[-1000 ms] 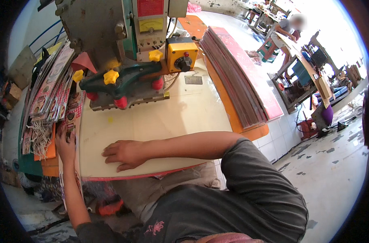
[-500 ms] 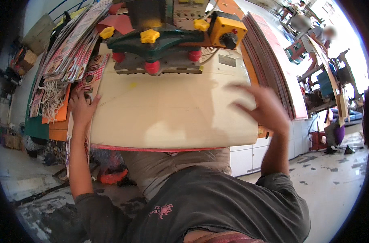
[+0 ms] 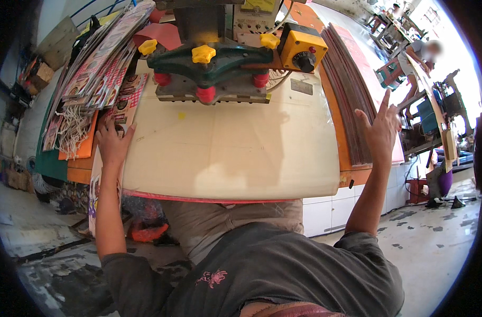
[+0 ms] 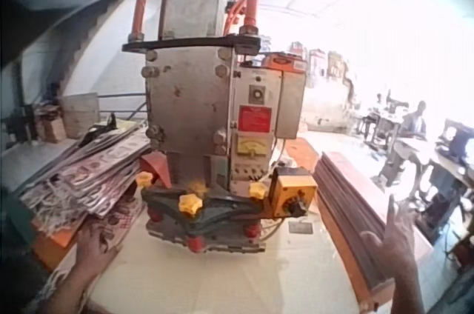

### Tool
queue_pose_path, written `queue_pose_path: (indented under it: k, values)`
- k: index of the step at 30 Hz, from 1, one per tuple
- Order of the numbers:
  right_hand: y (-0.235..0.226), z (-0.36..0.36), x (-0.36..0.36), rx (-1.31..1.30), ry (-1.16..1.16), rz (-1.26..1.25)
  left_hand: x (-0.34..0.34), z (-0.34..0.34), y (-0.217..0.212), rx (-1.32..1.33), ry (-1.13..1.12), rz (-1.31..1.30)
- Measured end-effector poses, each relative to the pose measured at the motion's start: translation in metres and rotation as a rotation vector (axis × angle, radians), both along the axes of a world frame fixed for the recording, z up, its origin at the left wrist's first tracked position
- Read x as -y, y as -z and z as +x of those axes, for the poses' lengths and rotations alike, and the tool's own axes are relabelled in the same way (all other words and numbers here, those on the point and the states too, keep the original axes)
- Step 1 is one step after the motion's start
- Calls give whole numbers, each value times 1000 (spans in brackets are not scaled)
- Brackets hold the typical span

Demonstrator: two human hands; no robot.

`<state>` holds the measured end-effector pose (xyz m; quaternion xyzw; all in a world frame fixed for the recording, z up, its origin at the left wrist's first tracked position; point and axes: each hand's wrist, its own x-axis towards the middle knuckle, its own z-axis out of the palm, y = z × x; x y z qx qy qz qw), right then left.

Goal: The person picks up and aligns sheets of sauce packet labels, stacking them together and then using a thin white string to tie a group of labels together.

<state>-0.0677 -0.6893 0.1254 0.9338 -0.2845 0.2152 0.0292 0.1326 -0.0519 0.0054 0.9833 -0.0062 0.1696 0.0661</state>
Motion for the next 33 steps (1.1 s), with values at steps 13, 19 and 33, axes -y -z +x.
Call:
queue_pose_path:
  k: [13,19,33]
  values:
    - [1,-7,5,-4,-103,7,-8,5,8,22,27,21]
    - [1,2,-8,-63,38,-220,-6,3,4,3,24,-14]
    - [96,91,-43,-269,-673,147,-7,3,9,55,63,-38]
